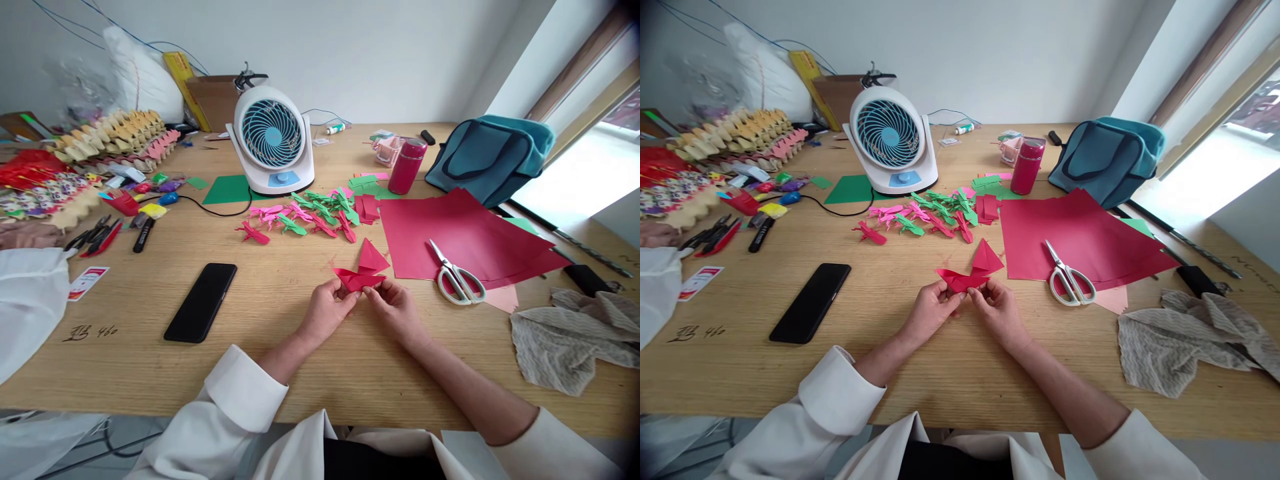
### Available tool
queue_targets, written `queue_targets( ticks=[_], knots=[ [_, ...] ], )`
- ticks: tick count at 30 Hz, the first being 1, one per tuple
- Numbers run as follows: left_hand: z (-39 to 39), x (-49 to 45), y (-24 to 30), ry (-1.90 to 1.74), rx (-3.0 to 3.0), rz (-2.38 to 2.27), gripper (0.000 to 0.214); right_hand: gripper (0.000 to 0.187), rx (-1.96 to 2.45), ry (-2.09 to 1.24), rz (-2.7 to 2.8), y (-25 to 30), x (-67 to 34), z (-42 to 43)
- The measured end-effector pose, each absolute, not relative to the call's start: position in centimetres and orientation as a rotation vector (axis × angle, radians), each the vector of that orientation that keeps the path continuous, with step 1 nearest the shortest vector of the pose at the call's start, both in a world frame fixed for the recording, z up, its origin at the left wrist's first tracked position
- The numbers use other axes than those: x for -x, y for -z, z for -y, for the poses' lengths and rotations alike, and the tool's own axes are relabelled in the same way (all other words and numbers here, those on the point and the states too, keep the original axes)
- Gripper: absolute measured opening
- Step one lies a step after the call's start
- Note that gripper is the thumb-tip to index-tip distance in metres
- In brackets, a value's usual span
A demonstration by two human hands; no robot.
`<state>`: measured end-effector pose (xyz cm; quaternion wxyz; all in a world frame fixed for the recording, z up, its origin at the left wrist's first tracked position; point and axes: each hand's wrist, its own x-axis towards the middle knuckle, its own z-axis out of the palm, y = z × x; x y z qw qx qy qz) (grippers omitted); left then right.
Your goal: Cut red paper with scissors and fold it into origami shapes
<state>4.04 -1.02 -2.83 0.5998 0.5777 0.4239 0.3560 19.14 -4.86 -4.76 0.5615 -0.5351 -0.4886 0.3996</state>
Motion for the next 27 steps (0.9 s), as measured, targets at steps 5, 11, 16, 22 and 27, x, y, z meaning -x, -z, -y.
queue_targets(
  ticks=[5, 11, 16, 22, 27],
  knots=[
    [1.0, -3.9, 3.0, -0.850, -1.366, -0.969, 0.024, 0.026, 1.233, -0.952, 1.143, 4.8, -19.1, 4.8],
    [0.7, -3.7, 3.5, -0.908, -1.526, -0.986, 0.015, 0.024, 1.180, -1.083, 1.110, 4.4, -18.9, 4.9],
    [0.6, -3.6, 3.9, -0.942, -1.601, -0.988, 0.013, 0.034, 1.239, -1.121, 1.099, 4.6, -19.0, 5.0],
    [0.5, -3.5, 4.2, -0.933, -1.622, -1.011, 0.013, 0.030, 1.239, -1.092, 1.116, 4.3, -18.8, 4.9],
    [0.6, -3.7, 4.0, -0.908, -1.598, -0.991, 0.014, 0.027, 1.197, -1.045, 1.102, 3.8, -18.5, 4.8]
  ],
)
